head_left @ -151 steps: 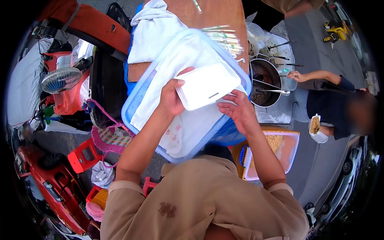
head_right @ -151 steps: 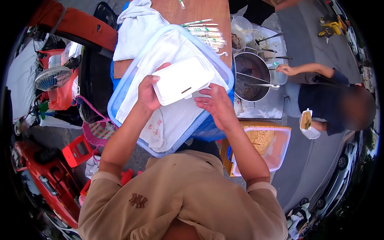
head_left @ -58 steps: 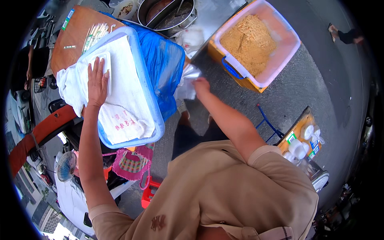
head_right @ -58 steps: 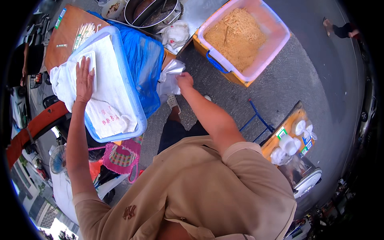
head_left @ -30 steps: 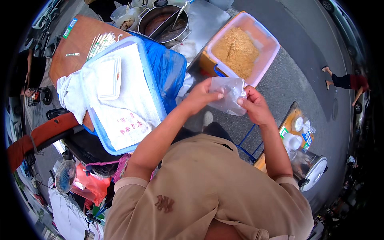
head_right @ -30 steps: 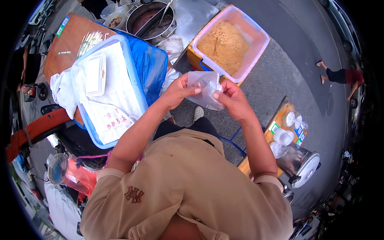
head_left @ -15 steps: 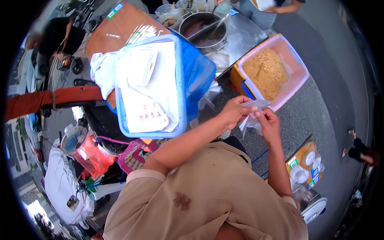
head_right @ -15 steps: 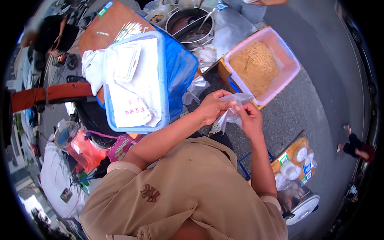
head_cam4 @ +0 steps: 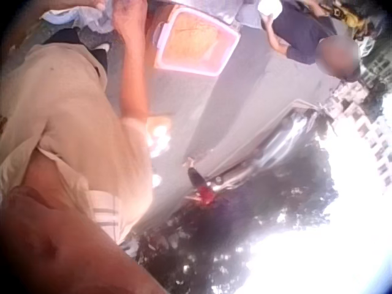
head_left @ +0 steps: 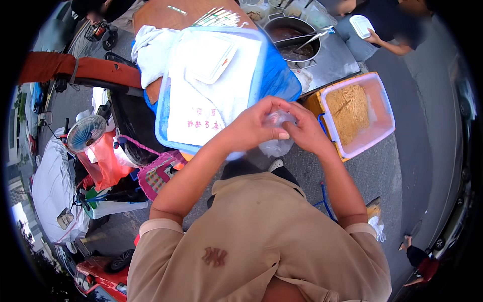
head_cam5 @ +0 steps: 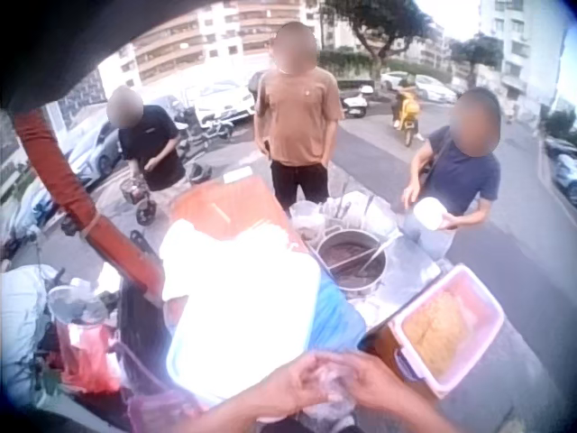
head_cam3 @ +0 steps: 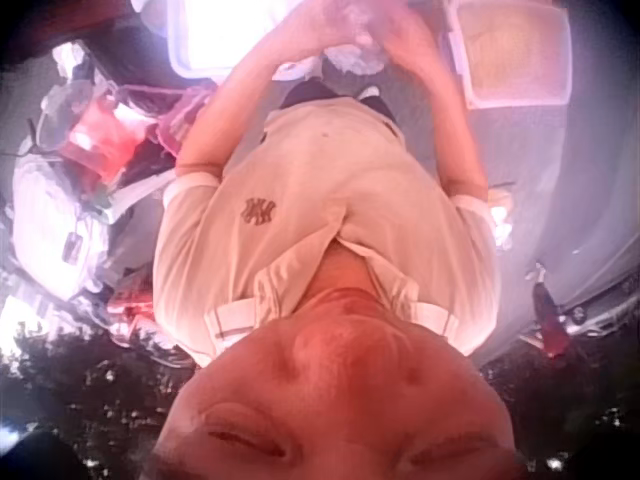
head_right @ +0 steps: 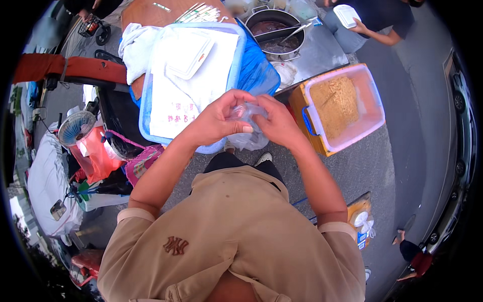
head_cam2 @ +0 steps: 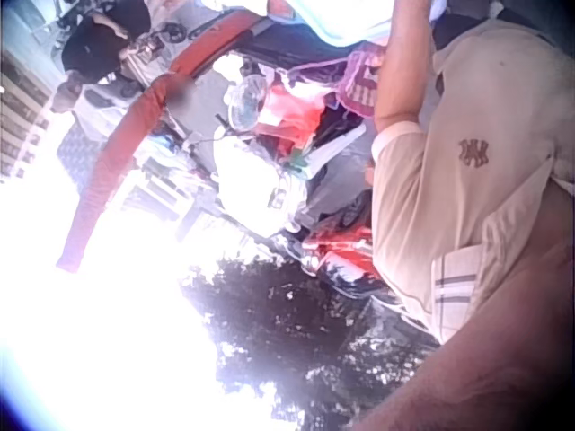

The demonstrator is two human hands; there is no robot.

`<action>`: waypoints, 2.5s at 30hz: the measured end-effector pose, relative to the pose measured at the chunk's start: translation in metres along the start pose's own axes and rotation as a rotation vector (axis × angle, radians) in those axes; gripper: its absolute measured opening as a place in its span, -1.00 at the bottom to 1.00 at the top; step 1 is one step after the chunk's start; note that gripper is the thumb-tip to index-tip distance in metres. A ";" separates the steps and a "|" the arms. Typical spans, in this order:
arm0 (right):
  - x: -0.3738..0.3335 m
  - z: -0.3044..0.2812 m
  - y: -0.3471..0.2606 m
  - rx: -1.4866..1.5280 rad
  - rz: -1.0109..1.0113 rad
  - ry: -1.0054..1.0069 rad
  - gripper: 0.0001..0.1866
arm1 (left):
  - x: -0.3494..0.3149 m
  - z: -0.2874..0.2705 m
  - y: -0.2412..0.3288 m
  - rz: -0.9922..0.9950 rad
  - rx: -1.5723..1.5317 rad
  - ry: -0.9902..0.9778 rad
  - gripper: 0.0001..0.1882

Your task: The person prepares food at a street stall, scooping noodles from a large container into styrofoam boxes using chopsticks. They add broth and toppings from various containers, seal the boxes, and place them into plastic bags for customers. The process is repeated for multiple orders throughout the clip.

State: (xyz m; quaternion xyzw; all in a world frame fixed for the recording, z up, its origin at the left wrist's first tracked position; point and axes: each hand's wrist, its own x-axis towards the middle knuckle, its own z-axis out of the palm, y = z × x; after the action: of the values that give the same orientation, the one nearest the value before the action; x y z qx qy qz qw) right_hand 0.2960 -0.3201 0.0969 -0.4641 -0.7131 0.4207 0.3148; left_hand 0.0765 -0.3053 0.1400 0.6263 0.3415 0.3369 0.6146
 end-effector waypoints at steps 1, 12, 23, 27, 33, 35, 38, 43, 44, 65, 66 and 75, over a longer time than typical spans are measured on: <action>0.012 0.009 0.009 0.283 0.137 -0.033 -0.61 | -0.002 -0.013 0.004 0.147 0.330 0.015 -0.64; 0.135 0.043 0.025 0.994 0.599 -0.322 -0.56 | -0.132 -0.194 -0.098 -0.219 -1.195 0.406 -0.87; 0.294 0.095 0.016 0.564 0.662 0.017 -0.42 | -0.156 -0.349 -0.092 0.103 -1.121 0.677 -0.76; 0.272 0.101 0.018 0.784 0.680 0.085 -0.49 | -0.116 -0.367 -0.074 0.189 -1.220 0.688 -0.77; 0.209 0.088 0.008 0.947 0.722 0.111 -0.45 | -0.024 -0.369 -0.134 0.083 -1.330 0.352 -0.77; 0.196 0.080 -0.021 0.975 0.724 0.119 -0.48 | 0.005 -0.343 -0.144 -0.025 -1.288 0.401 -0.78; 0.194 0.071 -0.056 1.022 0.677 0.151 -0.48 | 0.040 -0.299 -0.136 -0.201 -1.193 0.549 -0.80; 0.242 0.093 -0.048 1.033 0.536 0.261 -0.49 | 0.049 -0.280 -0.134 -0.202 -1.182 0.503 -0.78; 0.253 0.100 -0.039 1.016 0.551 0.280 -0.48 | 0.044 -0.280 -0.123 -0.240 -1.148 0.518 -0.74; 0.551 0.141 0.017 -0.988 -0.344 -0.228 -0.77 | -0.024 -0.209 -0.095 0.128 0.214 0.778 -0.67; 0.564 0.149 0.014 -1.074 -0.315 -0.342 -0.77 | -0.024 -0.207 -0.091 0.053 0.048 0.768 -0.66; 0.575 0.132 0.006 -1.141 -0.282 -0.351 -0.80 | -0.014 -0.225 -0.048 -0.023 -0.691 0.670 -0.68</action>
State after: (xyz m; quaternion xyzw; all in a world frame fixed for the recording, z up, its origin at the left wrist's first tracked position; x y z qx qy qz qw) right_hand -0.0261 0.1734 0.0661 -0.3842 -0.9217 -0.0029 -0.0530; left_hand -0.1209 -0.1954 0.0955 0.2386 0.3957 0.6073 0.6463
